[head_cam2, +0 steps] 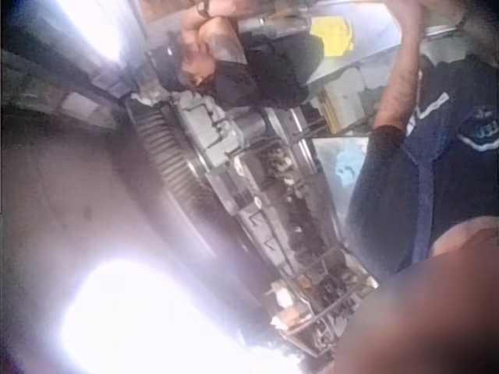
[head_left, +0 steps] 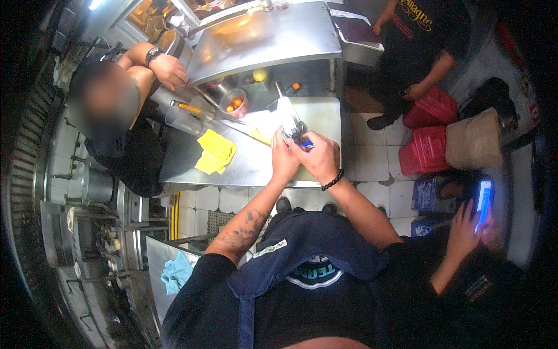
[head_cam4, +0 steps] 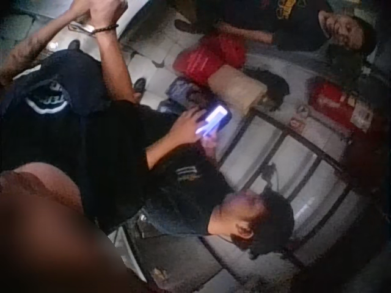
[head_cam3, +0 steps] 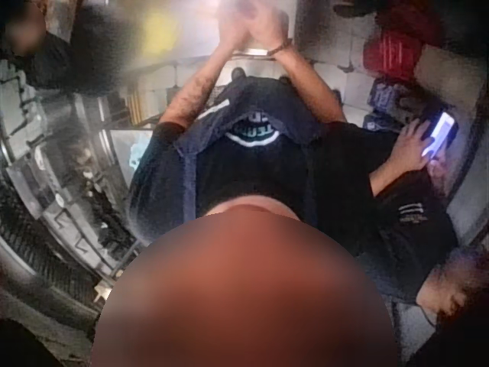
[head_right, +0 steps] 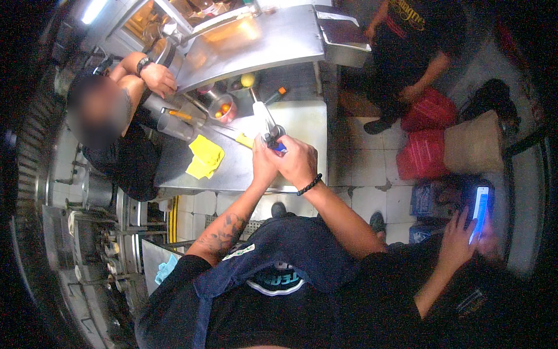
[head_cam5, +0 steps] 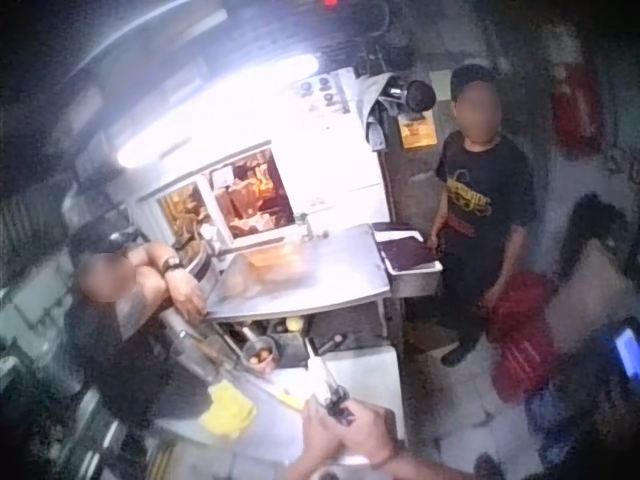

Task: The person assembles a handheld blowtorch by attaching a nozzle to a gas canister, then uses a lighter to ignite the torch. They adjust the flame and direct it toward a metal surface, then extinguish it.

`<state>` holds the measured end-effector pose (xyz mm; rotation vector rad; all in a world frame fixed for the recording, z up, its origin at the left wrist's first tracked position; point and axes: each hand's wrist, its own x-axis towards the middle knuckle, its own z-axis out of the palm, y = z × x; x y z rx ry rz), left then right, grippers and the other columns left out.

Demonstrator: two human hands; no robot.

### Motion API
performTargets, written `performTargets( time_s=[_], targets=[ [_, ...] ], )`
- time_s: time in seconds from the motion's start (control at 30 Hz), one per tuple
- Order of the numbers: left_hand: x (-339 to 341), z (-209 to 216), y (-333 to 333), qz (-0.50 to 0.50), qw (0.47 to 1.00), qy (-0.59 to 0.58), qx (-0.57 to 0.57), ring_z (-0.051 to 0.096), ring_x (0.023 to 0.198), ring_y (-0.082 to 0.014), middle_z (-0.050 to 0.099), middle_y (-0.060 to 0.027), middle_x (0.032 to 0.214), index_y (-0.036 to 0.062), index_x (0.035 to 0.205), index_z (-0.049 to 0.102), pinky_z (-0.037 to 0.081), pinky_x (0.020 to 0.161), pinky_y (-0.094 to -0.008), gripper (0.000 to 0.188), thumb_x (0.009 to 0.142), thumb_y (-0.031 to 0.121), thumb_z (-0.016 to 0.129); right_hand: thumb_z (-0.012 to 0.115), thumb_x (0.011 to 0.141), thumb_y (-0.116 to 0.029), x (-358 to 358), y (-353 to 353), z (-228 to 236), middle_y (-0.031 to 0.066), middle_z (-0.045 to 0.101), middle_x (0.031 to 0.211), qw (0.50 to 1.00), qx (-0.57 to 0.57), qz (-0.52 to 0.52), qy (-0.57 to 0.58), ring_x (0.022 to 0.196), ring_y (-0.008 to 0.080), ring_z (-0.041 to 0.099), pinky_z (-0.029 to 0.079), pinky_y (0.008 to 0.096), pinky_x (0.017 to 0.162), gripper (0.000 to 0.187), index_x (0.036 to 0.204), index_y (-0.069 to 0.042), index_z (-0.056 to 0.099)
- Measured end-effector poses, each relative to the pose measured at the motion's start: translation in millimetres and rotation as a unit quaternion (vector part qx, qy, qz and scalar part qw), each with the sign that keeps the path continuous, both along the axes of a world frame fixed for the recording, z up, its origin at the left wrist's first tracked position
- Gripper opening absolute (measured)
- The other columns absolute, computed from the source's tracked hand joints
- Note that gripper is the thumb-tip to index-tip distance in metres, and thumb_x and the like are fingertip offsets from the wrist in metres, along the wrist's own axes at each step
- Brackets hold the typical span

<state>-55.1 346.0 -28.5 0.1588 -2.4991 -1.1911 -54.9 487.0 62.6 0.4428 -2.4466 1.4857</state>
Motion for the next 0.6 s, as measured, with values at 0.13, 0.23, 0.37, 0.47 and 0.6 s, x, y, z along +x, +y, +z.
performTargets(
  time_s=[0.13, 0.23, 0.37, 0.47, 0.6],
  targets=[
    [-4, 4, -7, -0.036, 0.999, -0.002, -0.029, 0.048, 0.121, -0.0437, 0.051, -0.0269, 0.127, -0.0046, 0.136, 0.041, 0.039, 0.103, -0.0473, 0.063, 0.083, 0.016, 0.068, 0.076, 0.078, -0.029, 1, -3, -4, 0.0131, 0.068, 0.081, 0.994, 0.046, -0.023, 0.097, 0.075, 0.0328, 0.068, 0.053, 0.0426, 0.064, 0.026, 0.084, -0.007, 0.064],
    [-1, 26, -1, -0.055, 0.998, -0.002, -0.012, 0.048, 0.12, -0.0437, 0.051, -0.0262, 0.127, -0.0049, 0.136, 0.04, 0.039, 0.103, -0.0473, 0.065, 0.083, 0.019, 0.07, 0.076, 0.079, -0.026, 2, -7, -5, 0.0127, 0.069, 0.087, 0.992, 0.049, -0.043, 0.111, 0.081, 0.0318, 0.068, 0.053, 0.0418, 0.066, 0.024, 0.086, -0.007, 0.062],
    [-5, 12, -11, -0.055, 0.996, 0.008, -0.067, 0.047, 0.12, -0.0435, 0.05, -0.0254, 0.127, -0.0055, 0.135, 0.04, 0.039, 0.103, -0.0477, 0.07, 0.08, 0.021, 0.073, 0.076, 0.079, -0.029, 12, -15, 11, 0.0131, 0.069, 0.088, 0.996, 0.048, -0.071, 0.02, 0.08, 0.0315, 0.068, 0.053, 0.0407, 0.066, 0.028, 0.091, -0.008, 0.061],
    [-8, 13, -10, -0.059, 0.998, 0.013, -0.022, 0.047, 0.12, -0.043, 0.05, -0.0249, 0.126, -0.0057, 0.134, 0.041, 0.039, 0.103, -0.0478, 0.074, 0.076, 0.023, 0.076, 0.077, 0.08, -0.026, 16, -23, 0, 0.0138, 0.067, 0.088, 0.993, 0.031, -0.102, 0.049, 0.077, 0.0323, 0.068, 0.053, 0.0424, 0.064, 0.031, 0.098, -0.007, 0.06],
    [-3, 18, -19, -0.111, 0.993, 0.018, -0.02, 0.048, 0.119, -0.0421, 0.051, -0.024, 0.125, -0.0047, 0.134, 0.041, 0.04, 0.102, -0.0474, 0.078, 0.073, 0.025, 0.08, 0.075, 0.083, -0.019, 28, -28, -12, 0.0108, 0.062, 0.083, 0.987, -0.014, -0.134, 0.09, 0.066, 0.0228, 0.062, 0.05, 0.0374, 0.059, 0.029, 0.102, -0.006, 0.057]
  ],
)
